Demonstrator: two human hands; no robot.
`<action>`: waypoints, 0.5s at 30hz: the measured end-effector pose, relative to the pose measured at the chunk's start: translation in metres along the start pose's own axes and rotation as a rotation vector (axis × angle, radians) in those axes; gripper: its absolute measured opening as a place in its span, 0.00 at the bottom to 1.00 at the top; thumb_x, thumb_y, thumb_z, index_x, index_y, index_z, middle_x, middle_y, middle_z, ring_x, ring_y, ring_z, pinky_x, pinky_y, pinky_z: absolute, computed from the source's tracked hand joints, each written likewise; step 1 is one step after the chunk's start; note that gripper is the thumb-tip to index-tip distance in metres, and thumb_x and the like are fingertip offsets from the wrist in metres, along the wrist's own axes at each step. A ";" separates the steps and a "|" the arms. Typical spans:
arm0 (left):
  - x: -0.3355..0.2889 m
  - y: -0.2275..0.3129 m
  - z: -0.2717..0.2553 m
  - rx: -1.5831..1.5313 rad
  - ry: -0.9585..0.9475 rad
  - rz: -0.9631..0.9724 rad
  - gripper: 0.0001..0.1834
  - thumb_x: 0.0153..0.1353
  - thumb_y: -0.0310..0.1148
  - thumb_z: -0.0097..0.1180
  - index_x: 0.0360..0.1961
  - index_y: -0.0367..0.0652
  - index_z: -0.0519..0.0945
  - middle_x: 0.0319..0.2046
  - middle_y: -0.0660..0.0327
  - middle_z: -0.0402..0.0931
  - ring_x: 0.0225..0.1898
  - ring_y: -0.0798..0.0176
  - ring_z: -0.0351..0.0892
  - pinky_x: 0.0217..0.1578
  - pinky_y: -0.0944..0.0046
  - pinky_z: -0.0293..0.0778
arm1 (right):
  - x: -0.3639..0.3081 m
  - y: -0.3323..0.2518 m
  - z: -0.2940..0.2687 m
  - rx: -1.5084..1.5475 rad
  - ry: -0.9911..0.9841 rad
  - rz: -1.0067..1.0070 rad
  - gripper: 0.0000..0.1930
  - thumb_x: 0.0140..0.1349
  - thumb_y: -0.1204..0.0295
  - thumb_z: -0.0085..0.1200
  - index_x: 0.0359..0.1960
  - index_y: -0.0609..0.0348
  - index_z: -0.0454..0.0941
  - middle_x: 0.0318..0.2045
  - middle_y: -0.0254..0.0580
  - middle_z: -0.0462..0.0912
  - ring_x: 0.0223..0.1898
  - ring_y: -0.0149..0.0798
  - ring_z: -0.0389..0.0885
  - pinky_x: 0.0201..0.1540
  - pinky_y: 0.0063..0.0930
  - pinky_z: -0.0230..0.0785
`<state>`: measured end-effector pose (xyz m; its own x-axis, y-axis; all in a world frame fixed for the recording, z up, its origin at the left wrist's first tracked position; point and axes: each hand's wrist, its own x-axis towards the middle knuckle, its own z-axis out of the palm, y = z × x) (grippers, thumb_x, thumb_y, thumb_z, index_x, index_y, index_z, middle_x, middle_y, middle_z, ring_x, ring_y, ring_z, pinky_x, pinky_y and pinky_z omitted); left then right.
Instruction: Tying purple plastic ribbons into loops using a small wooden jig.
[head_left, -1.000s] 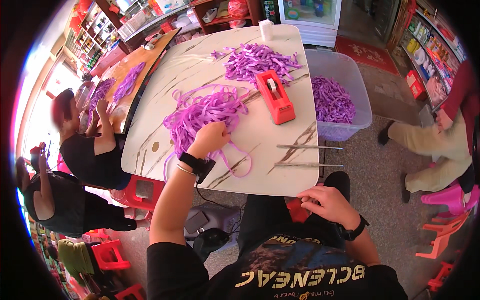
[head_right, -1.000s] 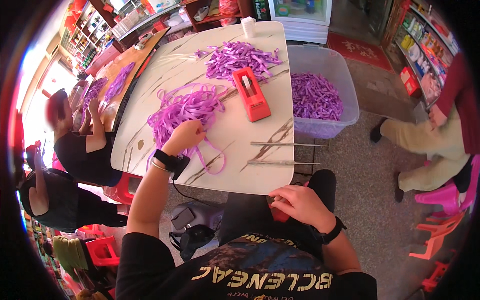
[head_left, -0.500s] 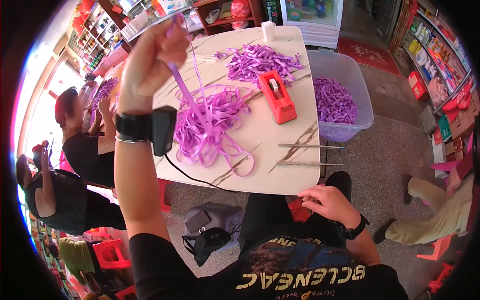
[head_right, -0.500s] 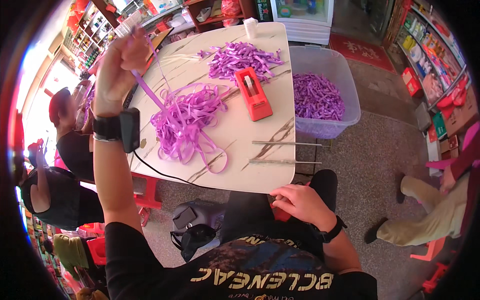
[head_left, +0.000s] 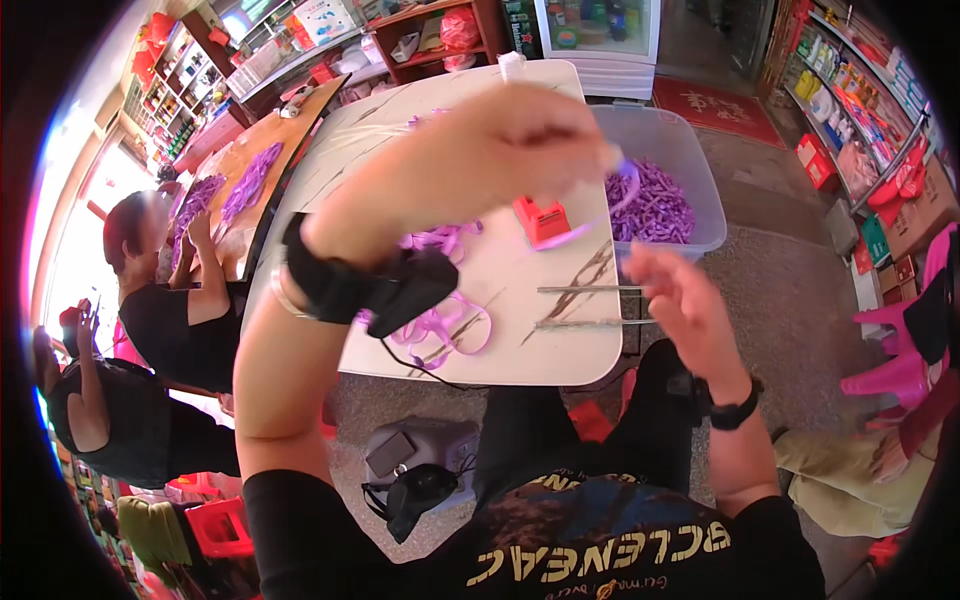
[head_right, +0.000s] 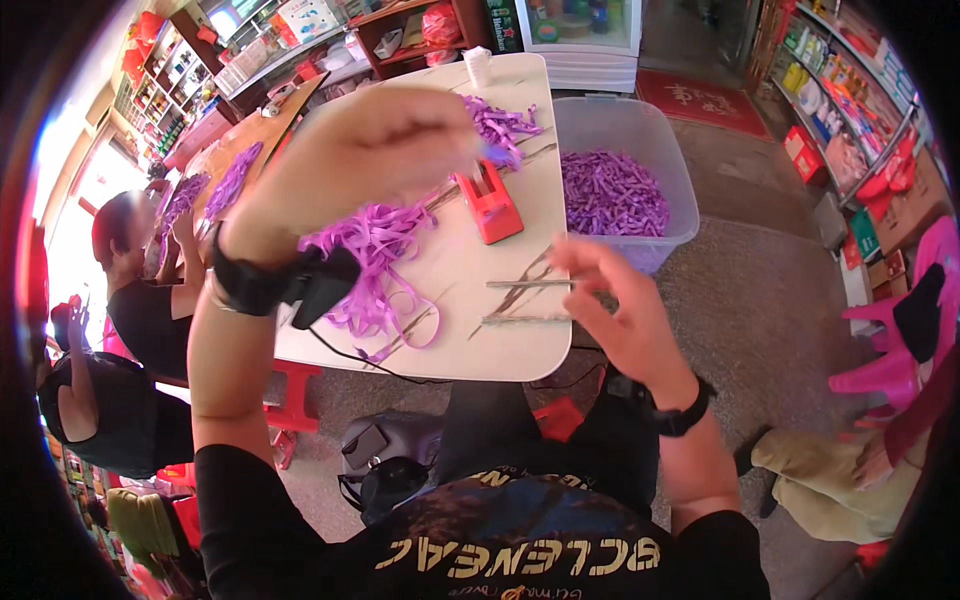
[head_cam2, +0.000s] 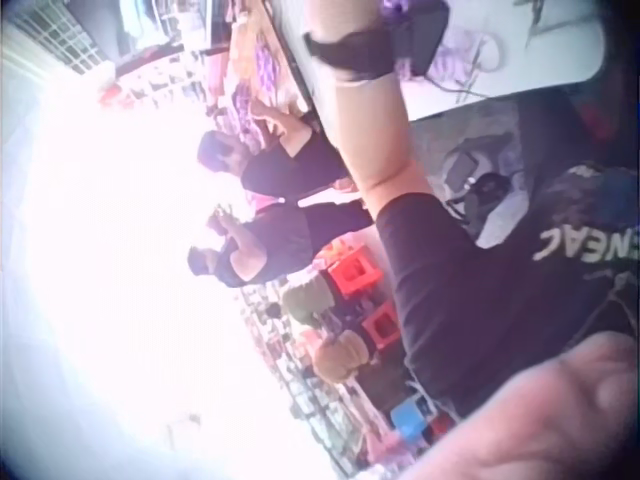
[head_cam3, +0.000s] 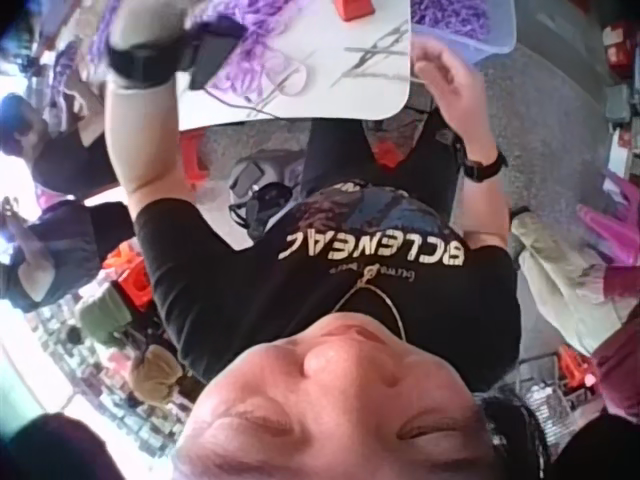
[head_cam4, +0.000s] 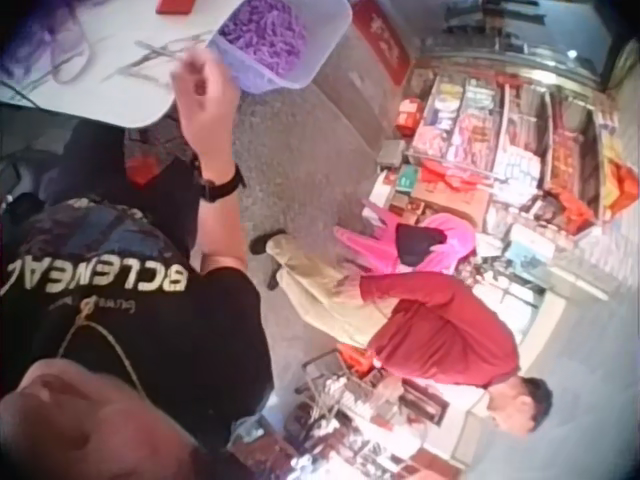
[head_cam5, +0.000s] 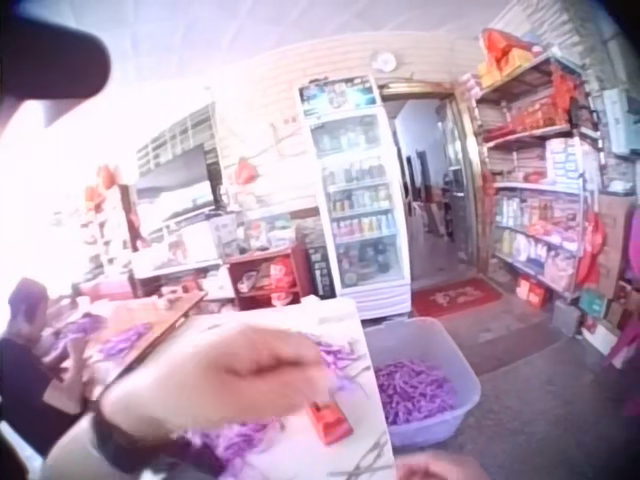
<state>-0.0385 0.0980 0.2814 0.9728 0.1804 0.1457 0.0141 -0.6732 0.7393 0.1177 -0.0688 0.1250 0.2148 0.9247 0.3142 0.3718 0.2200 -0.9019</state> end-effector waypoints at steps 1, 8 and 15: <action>0.003 -0.005 0.010 -0.044 -0.092 -0.052 0.09 0.59 0.36 0.49 0.30 0.41 0.74 0.17 0.72 0.65 0.19 0.81 0.61 0.17 0.78 0.55 | 0.012 -0.009 0.003 0.088 0.051 -0.132 0.17 0.58 0.71 0.49 0.49 0.64 0.66 0.33 0.36 0.75 0.34 0.28 0.73 0.38 0.19 0.64; -0.008 -0.015 0.045 -0.226 -0.177 -0.173 0.08 0.59 0.31 0.49 0.31 0.37 0.73 0.18 0.68 0.68 0.22 0.78 0.67 0.23 0.77 0.63 | 0.028 -0.046 -0.005 0.383 -0.178 0.118 0.09 0.61 0.73 0.43 0.40 0.63 0.69 0.23 0.30 0.72 0.24 0.21 0.68 0.27 0.15 0.59; -0.070 -0.111 0.054 0.380 -0.080 -0.129 0.26 0.46 0.37 0.63 0.46 0.42 0.70 0.38 0.57 0.69 0.38 0.63 0.71 0.36 0.64 0.70 | 0.003 -0.040 -0.027 0.322 -0.209 0.269 0.04 0.55 0.77 0.43 0.26 0.64 0.69 0.21 0.33 0.71 0.17 0.21 0.63 0.20 0.14 0.56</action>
<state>-0.0961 0.1219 0.1536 0.9721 0.2345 0.0053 0.2070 -0.8683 0.4508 0.1284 -0.0836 0.1697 0.0667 0.9976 0.0196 0.0210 0.0183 -0.9996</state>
